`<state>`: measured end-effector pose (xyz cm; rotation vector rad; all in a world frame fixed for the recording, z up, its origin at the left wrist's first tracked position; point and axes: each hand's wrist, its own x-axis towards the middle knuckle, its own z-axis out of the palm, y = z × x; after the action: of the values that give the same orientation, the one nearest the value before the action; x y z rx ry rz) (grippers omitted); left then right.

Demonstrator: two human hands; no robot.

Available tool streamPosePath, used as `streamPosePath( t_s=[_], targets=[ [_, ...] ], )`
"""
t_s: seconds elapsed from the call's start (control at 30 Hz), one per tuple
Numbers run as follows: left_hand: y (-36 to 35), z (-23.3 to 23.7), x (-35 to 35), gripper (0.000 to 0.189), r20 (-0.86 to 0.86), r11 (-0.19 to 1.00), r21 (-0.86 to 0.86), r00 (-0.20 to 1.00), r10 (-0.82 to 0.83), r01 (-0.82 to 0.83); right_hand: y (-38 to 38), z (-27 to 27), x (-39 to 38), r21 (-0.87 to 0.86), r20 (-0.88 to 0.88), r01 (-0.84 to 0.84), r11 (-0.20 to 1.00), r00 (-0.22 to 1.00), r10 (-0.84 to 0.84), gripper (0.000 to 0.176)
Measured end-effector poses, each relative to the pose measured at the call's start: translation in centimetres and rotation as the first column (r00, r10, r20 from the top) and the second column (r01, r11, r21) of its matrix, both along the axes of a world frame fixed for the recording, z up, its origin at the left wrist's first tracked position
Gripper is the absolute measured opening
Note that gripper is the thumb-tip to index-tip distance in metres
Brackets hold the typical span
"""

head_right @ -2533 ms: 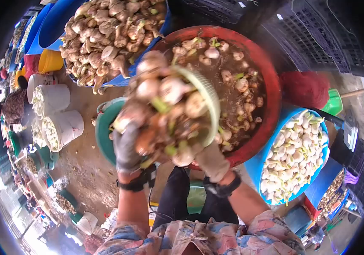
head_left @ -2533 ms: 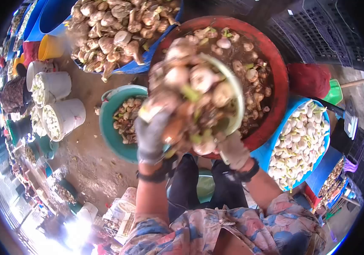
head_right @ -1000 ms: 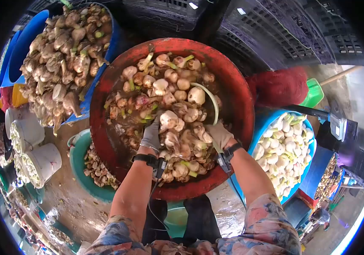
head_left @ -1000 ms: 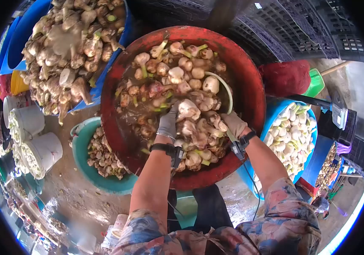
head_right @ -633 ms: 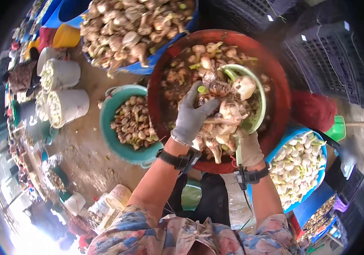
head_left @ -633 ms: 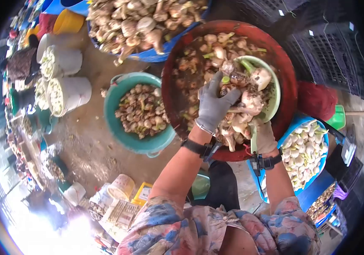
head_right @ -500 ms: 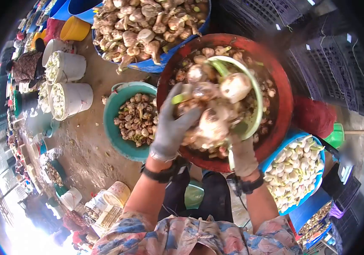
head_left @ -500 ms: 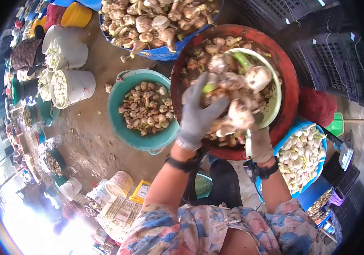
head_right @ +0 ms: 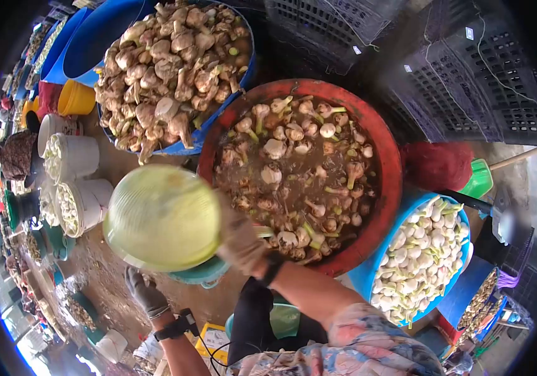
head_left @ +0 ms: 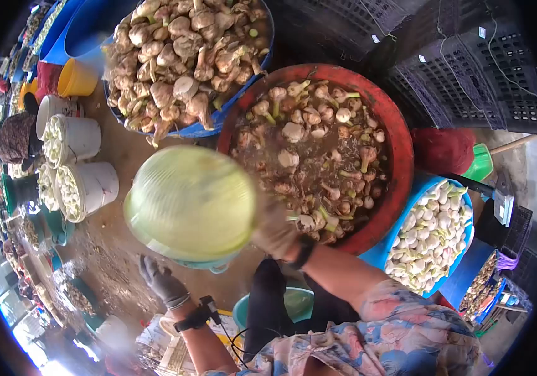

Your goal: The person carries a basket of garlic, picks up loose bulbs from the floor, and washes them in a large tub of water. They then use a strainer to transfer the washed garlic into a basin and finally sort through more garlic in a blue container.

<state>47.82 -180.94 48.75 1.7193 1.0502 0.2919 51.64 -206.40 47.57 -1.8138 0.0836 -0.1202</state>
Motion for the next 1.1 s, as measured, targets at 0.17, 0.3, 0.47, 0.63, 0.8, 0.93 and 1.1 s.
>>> streamPosePath(
  t_s=[0.17, 0.3, 0.47, 0.63, 0.8, 0.93, 1.1],
  targets=[
    [-16.4, -1.2, 8.4, 0.057, 0.103, 0.664, -0.337, 0.727, -0.679, 0.667, -19.6, -7.5, -1.6, -0.779, -0.205, 0.155, 0.607, 0.852, -0.481, 0.077],
    [-24.9, -15.6, 15.4, 0.095, -0.15, 0.436, 0.091, 0.446, -0.883, 0.895, -31.3, -10.2, -2.2, -0.894, -0.322, 0.008, 0.448, 0.686, -0.653, 0.088],
    [-30.5, -23.7, 18.0, 0.11, -0.523, 0.274, -0.085, 0.191, -0.831, 0.958, -30.8, -19.3, -2.5, -0.843, -0.462, -0.081, 0.531, 0.613, -0.64, 0.08],
    [-30.1, -28.6, 18.8, 0.106, -0.142, 0.301, -0.294, 0.27, -0.952, 0.907, -31.9, -28.5, -3.2, -0.784, -0.445, 0.092, 0.614, 0.606, -0.659, 0.055],
    [-33.3, -26.2, 18.3, 0.092, -0.098, 0.286, -0.602, 0.286, -0.953, 0.745, -29.1, -30.8, -3.2, -0.573, -0.642, 0.125, 0.81, 0.546, -0.538, 0.036],
    [-34.5, -25.3, 15.9, 0.085, -0.04, 0.262, -0.716, 0.337, -0.941, 0.647, -28.3, -28.7, -5.5, 0.091, -0.864, 0.461, 0.883, 0.477, -0.16, 0.018],
    [-35.0, -18.9, 12.6, 0.083, 0.138, 0.185, -0.68, 0.371, -0.918, 0.709, -28.9, -23.3, -9.6, -0.541, -0.422, -0.347, 0.766, 0.9, 0.11, 0.015]
  ],
)
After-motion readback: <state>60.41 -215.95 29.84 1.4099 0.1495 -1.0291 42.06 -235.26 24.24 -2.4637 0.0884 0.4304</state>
